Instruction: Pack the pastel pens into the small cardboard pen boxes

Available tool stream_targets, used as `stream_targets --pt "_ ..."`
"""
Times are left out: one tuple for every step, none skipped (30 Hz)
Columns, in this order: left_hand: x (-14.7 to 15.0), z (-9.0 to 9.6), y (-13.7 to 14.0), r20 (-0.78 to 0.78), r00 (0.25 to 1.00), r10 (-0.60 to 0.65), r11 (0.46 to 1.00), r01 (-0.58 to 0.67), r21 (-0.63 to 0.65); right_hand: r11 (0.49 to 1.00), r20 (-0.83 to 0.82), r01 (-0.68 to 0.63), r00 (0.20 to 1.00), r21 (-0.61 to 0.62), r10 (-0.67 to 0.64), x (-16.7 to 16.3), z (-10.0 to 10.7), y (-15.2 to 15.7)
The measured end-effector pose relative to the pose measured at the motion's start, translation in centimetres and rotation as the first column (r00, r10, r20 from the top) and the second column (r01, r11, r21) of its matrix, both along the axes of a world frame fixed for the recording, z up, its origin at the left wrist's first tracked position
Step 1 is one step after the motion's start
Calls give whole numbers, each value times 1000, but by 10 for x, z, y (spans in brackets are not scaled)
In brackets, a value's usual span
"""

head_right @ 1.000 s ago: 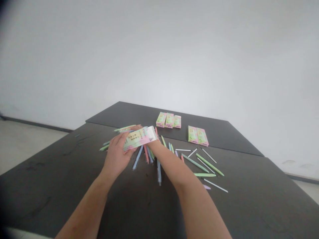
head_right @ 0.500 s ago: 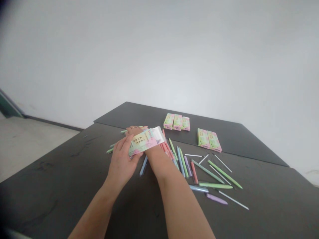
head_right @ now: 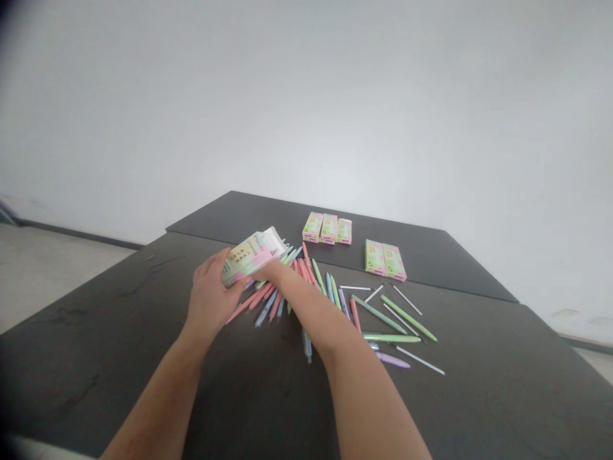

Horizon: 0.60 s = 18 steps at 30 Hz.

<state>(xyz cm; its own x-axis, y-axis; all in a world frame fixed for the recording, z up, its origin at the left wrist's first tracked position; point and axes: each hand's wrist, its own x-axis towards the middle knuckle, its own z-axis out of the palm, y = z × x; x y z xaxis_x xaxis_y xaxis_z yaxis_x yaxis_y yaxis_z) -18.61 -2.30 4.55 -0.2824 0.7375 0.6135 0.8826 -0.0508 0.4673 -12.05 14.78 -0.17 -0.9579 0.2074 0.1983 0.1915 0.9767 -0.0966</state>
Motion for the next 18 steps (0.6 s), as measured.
stream_targets --pt "-1 -2 1 1 1000 -5 1000 5 -4 1000 3 10 1000 8 -10 4 -2 -1" --pt "-2 -3 3 1 1000 -4 1000 4 -7 1000 0 24 1000 14 -24 9 -3 -3" --pt "-2 -4 4 -1 1000 5 1000 -5 -11 999 -9 37 999 19 -37 15 -4 -5" --pt "-2 -5 5 -1 1000 17 1000 -17 -18 999 -22 47 999 23 -46 21 -5 -7" --pt "-2 -6 6 -6 1000 21 999 -21 -27 998 -42 54 998 23 -53 27 -4 -10" --pt "-1 -7 7 -12 1000 18 999 -18 -33 998 -66 60 996 20 -59 34 -4 -13" --pt "-1 -8 7 -19 1000 9 999 -10 -38 998 -93 67 994 15 -65 41 -3 -16" --pt "0 -9 8 -25 1000 -1 999 0 -45 997 -115 74 991 10 -73 49 -2 -19" --pt "1 -11 9 -28 1000 -11 999 9 -52 997 -127 82 989 8 -81 56 -1 -21" --pt "1 -12 10 -30 999 -19 998 17 -62 996 -126 89 988 10 -87 63 -1 -24" --pt "1 -14 11 -33 999 -24 997 22 -72 996 -112 91 990 16 -89 70 0 -26" --pt "2 -16 12 -37 999 -29 996 26 -82 996 -92 91 992 23 -89 77 0 -28" --pt "2 -17 13 -42 999 -33 995 29 -91 995 -69 91 994 32 -89 84 0 -29" --pt "3 -19 14 -49 998 -37 995 32 -98 995 -47 91 995 40 -89 90 0 -31" --pt "3 -21 15 -55 998 -44 994 38 -103 995 -27 92 995 50 -91 96 1 -32" --pt "4 -23 16 -59 997 -51 993 44 -106 994 -12 93 996 59 -93 102 1 -33" --pt "5 -24 17 -64 996 -59 993 51 -109 993 0 93 996 68 -94 107 2 -35" --pt "6 -26 18 -68 995 -67 992 59 -114 993 9 93 996 74 -94 112 3 -36"
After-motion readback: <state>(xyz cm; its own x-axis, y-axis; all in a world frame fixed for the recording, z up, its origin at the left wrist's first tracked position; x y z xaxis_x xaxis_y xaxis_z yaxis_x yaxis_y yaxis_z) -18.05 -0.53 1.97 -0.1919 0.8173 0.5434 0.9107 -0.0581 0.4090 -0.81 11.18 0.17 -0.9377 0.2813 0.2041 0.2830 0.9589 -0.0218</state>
